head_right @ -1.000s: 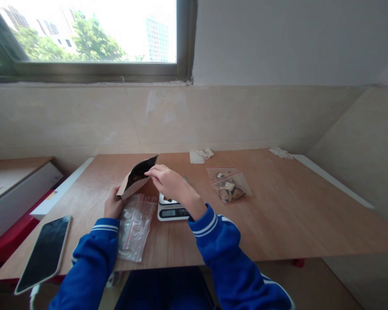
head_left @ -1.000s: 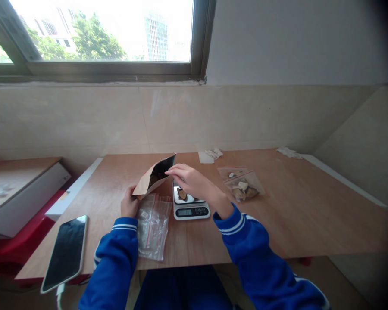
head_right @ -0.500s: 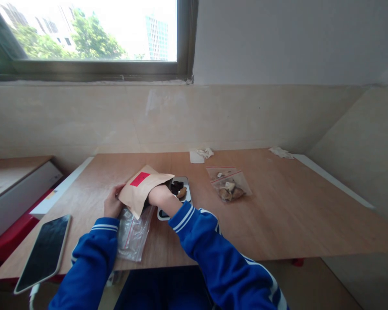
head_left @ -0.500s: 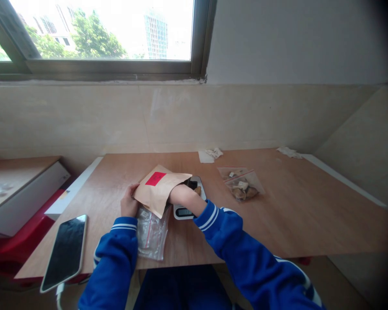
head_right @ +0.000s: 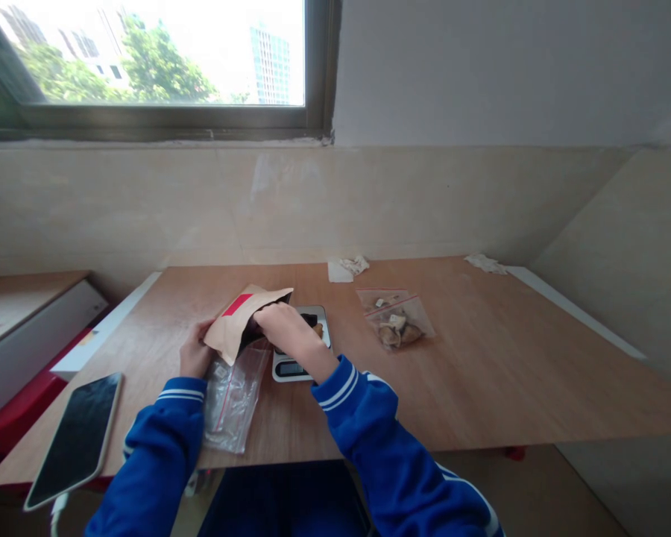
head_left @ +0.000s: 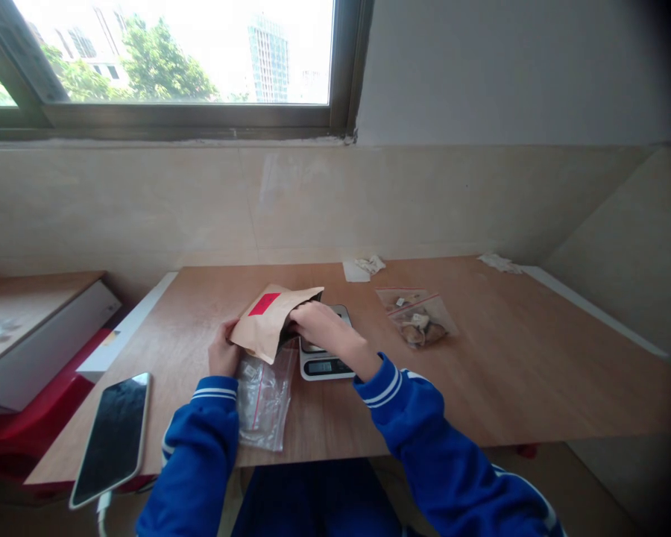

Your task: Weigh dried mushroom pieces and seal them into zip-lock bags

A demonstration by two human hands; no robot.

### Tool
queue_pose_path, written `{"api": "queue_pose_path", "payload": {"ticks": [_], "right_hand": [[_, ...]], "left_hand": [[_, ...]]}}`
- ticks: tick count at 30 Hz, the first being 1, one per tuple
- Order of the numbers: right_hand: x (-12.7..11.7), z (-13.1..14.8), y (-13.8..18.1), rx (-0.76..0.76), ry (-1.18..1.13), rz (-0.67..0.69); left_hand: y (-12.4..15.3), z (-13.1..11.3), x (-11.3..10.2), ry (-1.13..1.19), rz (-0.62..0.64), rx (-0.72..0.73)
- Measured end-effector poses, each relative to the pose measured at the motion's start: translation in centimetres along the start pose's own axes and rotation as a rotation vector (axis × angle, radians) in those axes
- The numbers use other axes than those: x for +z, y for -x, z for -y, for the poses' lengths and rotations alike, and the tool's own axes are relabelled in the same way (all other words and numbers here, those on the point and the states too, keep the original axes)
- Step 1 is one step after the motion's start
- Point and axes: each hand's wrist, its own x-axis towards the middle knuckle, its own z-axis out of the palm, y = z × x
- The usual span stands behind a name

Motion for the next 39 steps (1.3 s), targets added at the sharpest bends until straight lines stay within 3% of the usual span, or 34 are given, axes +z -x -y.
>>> {"api": "queue_pose_path", "payload": {"ticks": [5,11,19,26,29,33,39], "right_hand": [[-2.8,-0.1,0.3,-0.061,-0.004,-0.038],[-3.1,-0.8,1.6,-0.024,-0.215,-0.195],[-1.8,-3.6,6.3,0.336,-0.739,-0.546],[1.3,-9.4,12.5,0.68,-0.841,-0.747],[2.4,-12.4,15.3,0.753,-0.776,-0.814],[3.1,-15.1,17.7,0.741,-0.534,-0.741],[2.3,-14.9,15.5,0.545,-0.025,-0.608]], "left_hand": [[0.1,-0.6,-0.2,-0.078,0.0,-0.039],[0.1,-0.9,-0.3,-0.099,0.006,-0.031],[0.1,-1.1,-0.4,-0.142,-0.002,-0.046],[0.1,-1.3,-0.5,-0.157,0.011,-0.059],[0.1,-1.3,-0.5,-0.164,0.016,-0.068],[0.0,-1.4,-0.6,-0.176,0.026,-0.084],[0.0,-1.5,-0.7,-0.181,0.024,-0.084]]}}
